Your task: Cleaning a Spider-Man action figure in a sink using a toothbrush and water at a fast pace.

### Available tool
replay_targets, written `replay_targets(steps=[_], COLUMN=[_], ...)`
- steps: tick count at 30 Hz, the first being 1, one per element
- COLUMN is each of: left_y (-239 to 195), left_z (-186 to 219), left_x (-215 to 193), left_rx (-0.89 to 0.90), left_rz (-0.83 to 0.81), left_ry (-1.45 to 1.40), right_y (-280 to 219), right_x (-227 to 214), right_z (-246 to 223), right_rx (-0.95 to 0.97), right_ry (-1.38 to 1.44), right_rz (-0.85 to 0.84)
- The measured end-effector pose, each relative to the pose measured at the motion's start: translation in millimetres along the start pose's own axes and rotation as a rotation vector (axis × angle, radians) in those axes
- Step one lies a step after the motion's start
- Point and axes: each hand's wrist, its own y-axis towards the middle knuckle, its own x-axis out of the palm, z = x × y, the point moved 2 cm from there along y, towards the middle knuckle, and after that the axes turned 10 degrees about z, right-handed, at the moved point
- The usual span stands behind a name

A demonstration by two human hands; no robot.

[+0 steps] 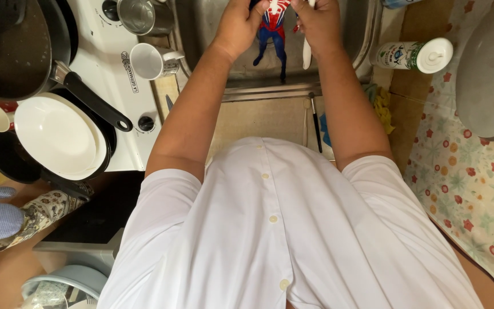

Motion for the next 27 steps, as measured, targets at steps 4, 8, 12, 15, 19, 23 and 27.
replay_targets(steps=[4,8,12,15,19,23,27], left_y=[-2,-4,-5,-4,-2,-1,1], left_z=[8,0,-2,2,-2,-7,2], left_x=[-6,-6,-5,-5,1,9,11], left_rx=[-0.049,-0.060,-0.012,-0.046,-0.002,0.005,0.009], left_rz=[-0.022,-0.004,0.004,-0.006,-0.006,0.010,-0.016], left_ry=[-0.005,-0.021,-0.022,0.017,0.014,0.036,0.011], right_y=[2,1,5,5,6,8,8], right_x=[2,0,-4,-6,-11,-17,-25], right_z=[14,13,32,32,32,37,36], right_rx=[0.041,0.014,0.101,0.133,0.095,0.160,0.162], right_ry=[0.041,-0.020,0.054,0.074,0.104,0.096,0.044], right_rz=[0.009,-0.001,0.026,0.036,0.010,0.049,0.067])
